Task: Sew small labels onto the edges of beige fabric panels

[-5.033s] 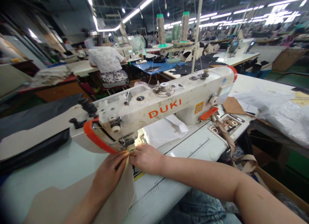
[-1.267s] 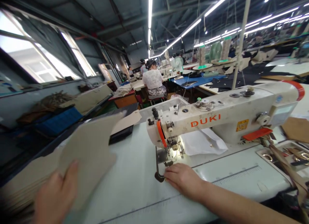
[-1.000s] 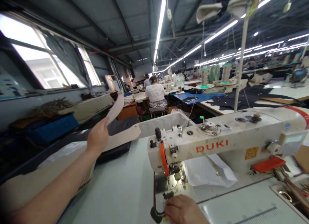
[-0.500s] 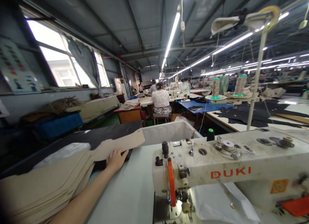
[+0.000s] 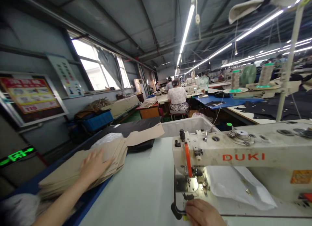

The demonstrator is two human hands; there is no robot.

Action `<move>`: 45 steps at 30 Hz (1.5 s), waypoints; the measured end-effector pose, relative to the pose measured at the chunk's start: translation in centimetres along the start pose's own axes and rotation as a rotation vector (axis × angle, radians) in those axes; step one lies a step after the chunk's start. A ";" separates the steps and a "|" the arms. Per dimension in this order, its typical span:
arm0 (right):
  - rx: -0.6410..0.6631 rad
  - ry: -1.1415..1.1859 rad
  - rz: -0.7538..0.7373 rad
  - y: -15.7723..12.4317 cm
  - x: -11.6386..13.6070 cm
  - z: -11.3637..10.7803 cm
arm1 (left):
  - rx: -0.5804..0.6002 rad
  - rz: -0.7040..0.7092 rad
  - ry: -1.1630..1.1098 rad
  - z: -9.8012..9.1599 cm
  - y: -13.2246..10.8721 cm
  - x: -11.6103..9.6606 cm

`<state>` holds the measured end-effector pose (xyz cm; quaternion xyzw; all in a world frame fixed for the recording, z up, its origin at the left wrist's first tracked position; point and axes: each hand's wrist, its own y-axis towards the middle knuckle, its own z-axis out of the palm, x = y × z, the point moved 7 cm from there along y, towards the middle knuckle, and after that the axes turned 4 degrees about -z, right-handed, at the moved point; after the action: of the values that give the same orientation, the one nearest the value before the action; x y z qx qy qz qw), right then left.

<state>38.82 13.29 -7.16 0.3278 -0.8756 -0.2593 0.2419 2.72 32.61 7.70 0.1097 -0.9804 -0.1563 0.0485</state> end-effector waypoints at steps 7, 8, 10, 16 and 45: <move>0.047 0.006 0.075 0.4 0.5 -0.6 | 0.170 0.103 -0.098 -1.1 -0.7 2.1; 0.051 0.003 0.082 0.4 0.5 -0.6 | 0.176 0.106 -0.105 -1.6 -0.7 2.0; 0.049 -0.002 0.098 0.4 0.5 -0.6 | 0.154 0.088 -0.106 -2.9 -0.6 2.0; -0.010 -0.030 0.073 0.3 0.8 -1.1 | 0.009 0.115 -0.079 -5.2 -6.7 -0.3; 0.322 0.007 0.080 1.3 2.8 4.7 | -0.158 -0.304 -0.271 -6.2 -15.2 16.6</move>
<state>33.55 13.55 -9.15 0.3282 -0.9174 -0.1046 0.1993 -9.50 12.82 9.78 0.2302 -0.9348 -0.2514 -0.0996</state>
